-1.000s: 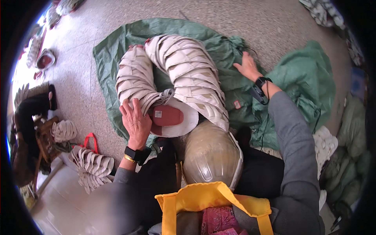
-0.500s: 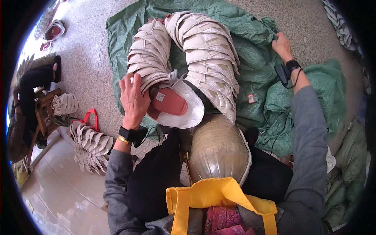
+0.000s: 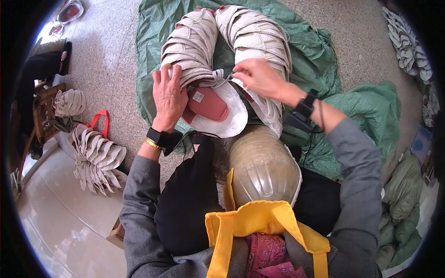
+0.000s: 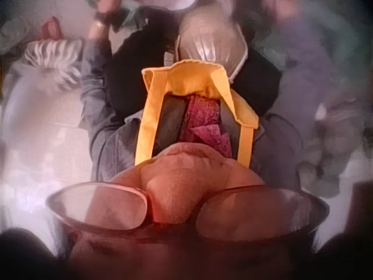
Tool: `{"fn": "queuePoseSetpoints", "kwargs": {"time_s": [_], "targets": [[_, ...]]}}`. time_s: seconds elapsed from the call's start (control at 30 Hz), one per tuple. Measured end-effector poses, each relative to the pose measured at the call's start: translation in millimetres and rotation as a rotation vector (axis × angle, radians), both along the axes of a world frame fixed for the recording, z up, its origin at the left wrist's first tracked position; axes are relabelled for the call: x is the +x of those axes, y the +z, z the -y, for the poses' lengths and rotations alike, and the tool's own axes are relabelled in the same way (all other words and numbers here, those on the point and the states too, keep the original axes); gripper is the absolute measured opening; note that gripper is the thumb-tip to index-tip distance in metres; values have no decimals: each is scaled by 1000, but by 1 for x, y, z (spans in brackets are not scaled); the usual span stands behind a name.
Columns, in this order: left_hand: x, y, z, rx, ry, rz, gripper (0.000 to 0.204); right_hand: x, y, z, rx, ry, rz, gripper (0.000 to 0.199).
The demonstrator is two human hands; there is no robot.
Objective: Sort and organize white shoe components, grouping them into stacks and placing them into bags.
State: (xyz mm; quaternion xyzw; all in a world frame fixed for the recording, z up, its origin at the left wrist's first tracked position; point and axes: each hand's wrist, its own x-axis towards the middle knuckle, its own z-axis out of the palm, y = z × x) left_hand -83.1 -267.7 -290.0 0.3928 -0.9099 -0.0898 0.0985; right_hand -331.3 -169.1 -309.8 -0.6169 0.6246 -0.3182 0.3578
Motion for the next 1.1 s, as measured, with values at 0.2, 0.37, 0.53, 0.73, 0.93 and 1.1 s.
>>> {"fn": "queuePoseSetpoints", "kwargs": {"time_s": [0.2,0.37,0.53,0.73,0.93,1.1], "targets": [[14,-4,0,35,34,-35,57,60,-19,21,467,-170,252,29],[19,-5,0,65,128,-139,58,61,-30,16,367,-395,621,20],[28,-31,-29,256,455,-337,66,59,-48,12,318,-524,783,19],[50,-51,-49,785,646,-473,53,61,-28,32,338,-550,800,17],[19,7,-16,555,573,-474,27,42,27,73,134,-452,914,14],[14,10,-9,398,596,-540,19,36,40,71,136,-403,955,24]]}}
